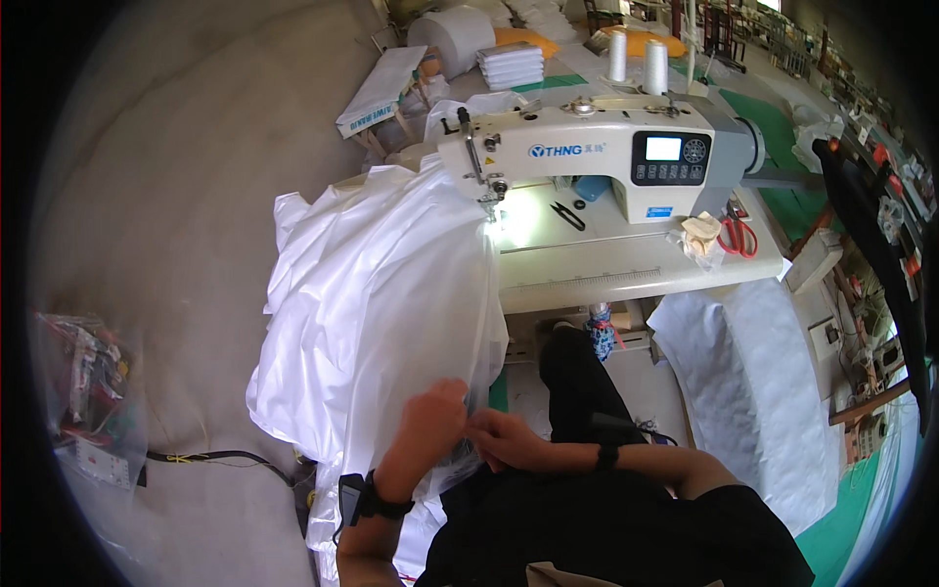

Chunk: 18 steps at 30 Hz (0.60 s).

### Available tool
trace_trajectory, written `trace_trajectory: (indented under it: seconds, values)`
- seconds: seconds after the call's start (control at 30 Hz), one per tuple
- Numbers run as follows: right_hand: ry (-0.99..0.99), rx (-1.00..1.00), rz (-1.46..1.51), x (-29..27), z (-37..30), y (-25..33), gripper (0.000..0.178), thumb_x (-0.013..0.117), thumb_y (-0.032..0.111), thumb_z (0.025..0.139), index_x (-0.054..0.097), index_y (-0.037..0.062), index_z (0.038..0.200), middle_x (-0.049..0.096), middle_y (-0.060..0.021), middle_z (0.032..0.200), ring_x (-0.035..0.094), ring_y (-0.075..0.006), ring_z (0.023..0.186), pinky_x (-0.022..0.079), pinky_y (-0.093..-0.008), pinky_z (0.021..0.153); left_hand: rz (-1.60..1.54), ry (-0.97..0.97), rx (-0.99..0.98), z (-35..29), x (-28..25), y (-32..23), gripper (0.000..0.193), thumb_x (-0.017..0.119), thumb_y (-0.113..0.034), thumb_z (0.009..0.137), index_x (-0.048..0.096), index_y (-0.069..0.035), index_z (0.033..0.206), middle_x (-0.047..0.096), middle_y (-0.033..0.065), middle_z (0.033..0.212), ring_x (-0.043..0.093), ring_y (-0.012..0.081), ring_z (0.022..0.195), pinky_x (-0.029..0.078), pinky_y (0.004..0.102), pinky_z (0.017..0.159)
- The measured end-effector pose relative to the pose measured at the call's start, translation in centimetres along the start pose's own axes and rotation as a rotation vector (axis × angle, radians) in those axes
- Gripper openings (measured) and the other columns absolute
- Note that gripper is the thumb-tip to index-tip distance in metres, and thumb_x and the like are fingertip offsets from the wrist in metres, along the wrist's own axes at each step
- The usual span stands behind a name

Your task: The person sews a white fabric sheet using a sewing machine, guiding the material under the needle by hand. They repeatedly reposition the fabric, fold the edges, and move the machine's table extension to reach and pull more fabric from underneath.

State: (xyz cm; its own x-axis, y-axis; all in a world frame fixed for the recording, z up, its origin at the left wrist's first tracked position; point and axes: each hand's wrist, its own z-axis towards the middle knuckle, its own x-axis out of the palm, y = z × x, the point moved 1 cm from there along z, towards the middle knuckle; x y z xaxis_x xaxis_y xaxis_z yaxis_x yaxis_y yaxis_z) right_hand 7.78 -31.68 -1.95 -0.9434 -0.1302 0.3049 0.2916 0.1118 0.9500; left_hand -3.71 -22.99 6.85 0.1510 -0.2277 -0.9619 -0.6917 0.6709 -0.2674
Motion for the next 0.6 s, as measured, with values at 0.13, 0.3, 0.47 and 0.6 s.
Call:
trace_trajectory:
  seconds: [0.13, 0.3, 0.47, 0.6]
  values:
    - [0.269, -0.158, -0.417, 0.2, 0.0, -1.1, 0.019, 0.053, 0.019, 0.091, 0.055, 0.0003, 0.092, 0.06, -0.0113, 0.066, 0.058, -0.0185, 0.048, 0.046, -0.0298, 0.045, -0.241, -0.083, 0.094, -0.8, 1.6, -0.9, 0.021, 0.052, -0.013, 0.082, 0.058, 0.0, 0.098, 0.06, 0.0189, 0.079, 0.058, 0.0382, 0.076, 0.046, 0.0429, 0.065]
    - [0.568, -0.235, -0.681, 0.8, 0.2, -2.4, 0.024, 0.055, 0.026, 0.09, 0.063, 0.0034, 0.088, 0.06, -0.0105, 0.066, 0.06, -0.019, 0.058, 0.049, -0.0336, 0.055, -0.387, -0.083, -0.262, -1.5, 3.4, -1.1, 0.015, 0.053, -0.014, 0.084, 0.056, 0.0, 0.089, 0.058, 0.0182, 0.068, 0.056, 0.0417, 0.067, 0.045, 0.0418, 0.057]
    - [0.33, 0.395, -0.565, -4.3, 2.7, -4.7, 0.042, 0.065, 0.044, 0.08, 0.063, 0.0027, 0.088, 0.063, -0.0094, 0.074, 0.061, -0.0184, 0.068, 0.048, -0.0328, 0.061, -0.146, -0.317, -0.196, -1.9, 1.6, 0.6, 0.012, 0.055, -0.013, 0.082, 0.058, -0.002, 0.085, 0.059, 0.0169, 0.074, 0.056, 0.0398, 0.071, 0.046, 0.042, 0.061]
    - [-0.152, 0.343, -0.657, -8.2, 6.1, -8.6, 0.072, 0.076, 0.048, 0.067, 0.052, -0.0004, 0.114, 0.062, -0.0127, 0.1, 0.061, -0.024, 0.089, 0.049, -0.0338, 0.076, -0.071, -0.386, -0.059, -1.8, 0.6, -0.2, 0.01, 0.055, -0.008, 0.08, 0.056, 0.0, 0.075, 0.059, 0.0163, 0.091, 0.056, 0.0382, 0.087, 0.045, 0.0437, 0.075]
